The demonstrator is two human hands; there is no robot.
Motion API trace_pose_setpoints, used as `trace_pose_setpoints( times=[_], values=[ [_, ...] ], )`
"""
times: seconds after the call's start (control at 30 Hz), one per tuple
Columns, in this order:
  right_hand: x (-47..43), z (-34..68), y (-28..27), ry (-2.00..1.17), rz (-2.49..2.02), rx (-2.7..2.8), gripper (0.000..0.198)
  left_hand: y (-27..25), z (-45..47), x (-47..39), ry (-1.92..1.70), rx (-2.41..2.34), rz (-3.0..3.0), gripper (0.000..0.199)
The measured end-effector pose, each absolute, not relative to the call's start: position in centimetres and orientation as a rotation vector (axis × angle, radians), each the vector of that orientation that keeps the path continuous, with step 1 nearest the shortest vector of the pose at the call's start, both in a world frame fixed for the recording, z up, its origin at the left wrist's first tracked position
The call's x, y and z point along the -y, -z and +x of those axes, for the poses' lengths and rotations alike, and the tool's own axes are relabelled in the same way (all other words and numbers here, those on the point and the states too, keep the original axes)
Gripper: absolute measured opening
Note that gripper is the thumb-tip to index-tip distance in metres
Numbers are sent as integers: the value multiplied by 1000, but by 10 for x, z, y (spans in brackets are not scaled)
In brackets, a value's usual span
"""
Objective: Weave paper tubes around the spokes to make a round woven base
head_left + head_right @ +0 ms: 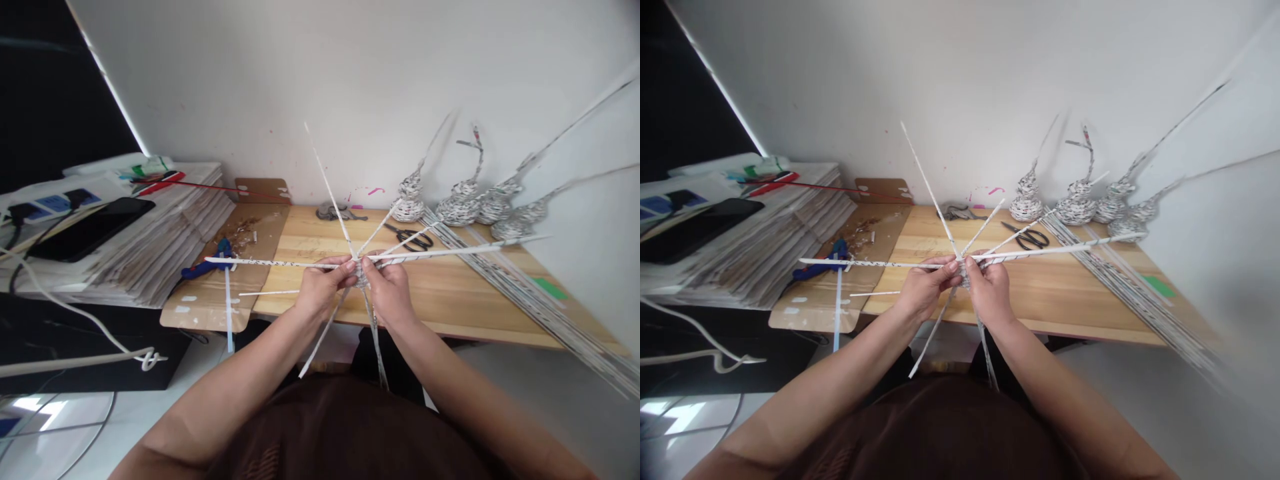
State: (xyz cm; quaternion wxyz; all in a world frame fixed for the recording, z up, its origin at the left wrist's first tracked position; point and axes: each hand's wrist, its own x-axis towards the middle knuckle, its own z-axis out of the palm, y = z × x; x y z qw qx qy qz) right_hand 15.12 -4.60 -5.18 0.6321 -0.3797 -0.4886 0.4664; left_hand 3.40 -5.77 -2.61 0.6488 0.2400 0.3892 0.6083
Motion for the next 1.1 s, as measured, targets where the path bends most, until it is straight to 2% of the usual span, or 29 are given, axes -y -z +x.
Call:
trace_pose_setpoints(
  times=[0.6, 0.87, 1.1],
  values=[
    [51, 145, 37, -1158, -843, 884, 22, 18, 35, 54, -1392, -995, 672, 38],
    [50, 153, 40, -1072, -851, 1175, 22, 19, 31, 53, -1431, -929, 669, 35],
    [52, 152, 40, -1126, -871, 1092, 24, 17, 28, 51, -1444, -896, 630, 36]
  ],
)
